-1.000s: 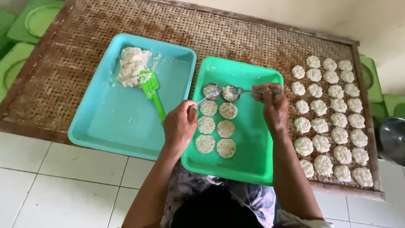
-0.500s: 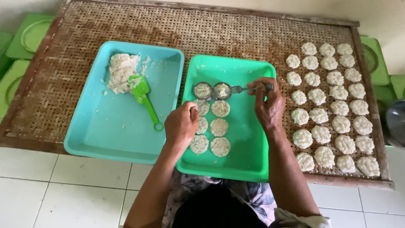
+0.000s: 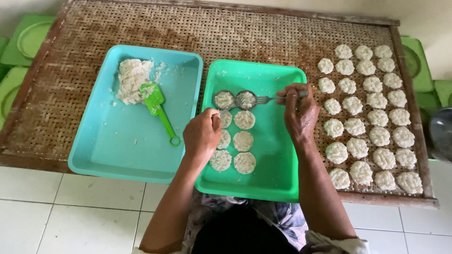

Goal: Shaping dough into small patties using a mold and forks and placing them on a drying rack.

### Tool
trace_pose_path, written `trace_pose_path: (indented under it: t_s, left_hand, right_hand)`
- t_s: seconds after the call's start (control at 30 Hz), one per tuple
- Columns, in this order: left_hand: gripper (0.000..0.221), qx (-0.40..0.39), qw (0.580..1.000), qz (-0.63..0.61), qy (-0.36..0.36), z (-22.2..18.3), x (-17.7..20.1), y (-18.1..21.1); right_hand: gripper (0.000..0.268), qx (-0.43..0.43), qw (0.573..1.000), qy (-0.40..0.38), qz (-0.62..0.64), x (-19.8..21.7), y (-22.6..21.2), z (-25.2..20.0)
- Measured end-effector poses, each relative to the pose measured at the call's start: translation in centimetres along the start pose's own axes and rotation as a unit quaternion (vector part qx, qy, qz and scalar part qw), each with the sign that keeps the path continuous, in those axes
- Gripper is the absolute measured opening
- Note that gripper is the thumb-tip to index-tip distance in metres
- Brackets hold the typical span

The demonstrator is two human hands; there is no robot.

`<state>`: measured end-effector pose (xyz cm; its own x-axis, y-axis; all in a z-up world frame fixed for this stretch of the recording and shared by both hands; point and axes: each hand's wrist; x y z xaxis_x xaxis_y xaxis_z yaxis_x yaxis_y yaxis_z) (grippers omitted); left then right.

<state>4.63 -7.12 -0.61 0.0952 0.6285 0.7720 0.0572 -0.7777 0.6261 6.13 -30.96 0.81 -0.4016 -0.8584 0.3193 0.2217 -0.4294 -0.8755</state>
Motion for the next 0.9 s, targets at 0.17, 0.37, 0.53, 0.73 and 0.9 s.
trace_pose_path:
  t_s: [0.17,0.37,0.53,0.73,0.9]
  left_hand:
    - [0.028,0.011,1.000,-0.013,0.014,-0.8,1.4,0.5]
    - [0.029,0.018,1.000,0.012,-0.013,-0.2,0.4,-0.5]
    - [0.027,0.011,1.000,0.000,-0.002,-0.8,1.0,-0.1]
    - [0.029,0.030,0.999,0.007,-0.012,-0.6,0.9,-0.8]
    - [0.028,0.020,1.000,-0.003,-0.013,-1.1,1.6,0.2]
  right_hand:
    - [0.015,-0.021,1.000,-0.006,0.012,-0.3,-0.4,0.2]
    - [0.016,-0.031,0.999,-0.025,-0.015,-0.4,-0.5,0.3]
    - [0.017,-0.024,0.999,-0.043,0.014,-0.6,-1.8,-0.3]
    - [0.016,-0.029,0.996,-0.067,-0.049,-0.1,-1.5,-0.3]
    - [0.015,0.106,0.991,-0.011,-0.075,0.0,0.1,-0.4]
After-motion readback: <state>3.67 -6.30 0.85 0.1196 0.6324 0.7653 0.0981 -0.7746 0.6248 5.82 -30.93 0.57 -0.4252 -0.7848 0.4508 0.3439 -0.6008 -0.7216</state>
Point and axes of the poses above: each hand's wrist, its own z-axis towards the middle knuckle, its own x-axis out of the back of the hand, y = z × x, and after that the axes turned 4 degrees about -y, right-handed
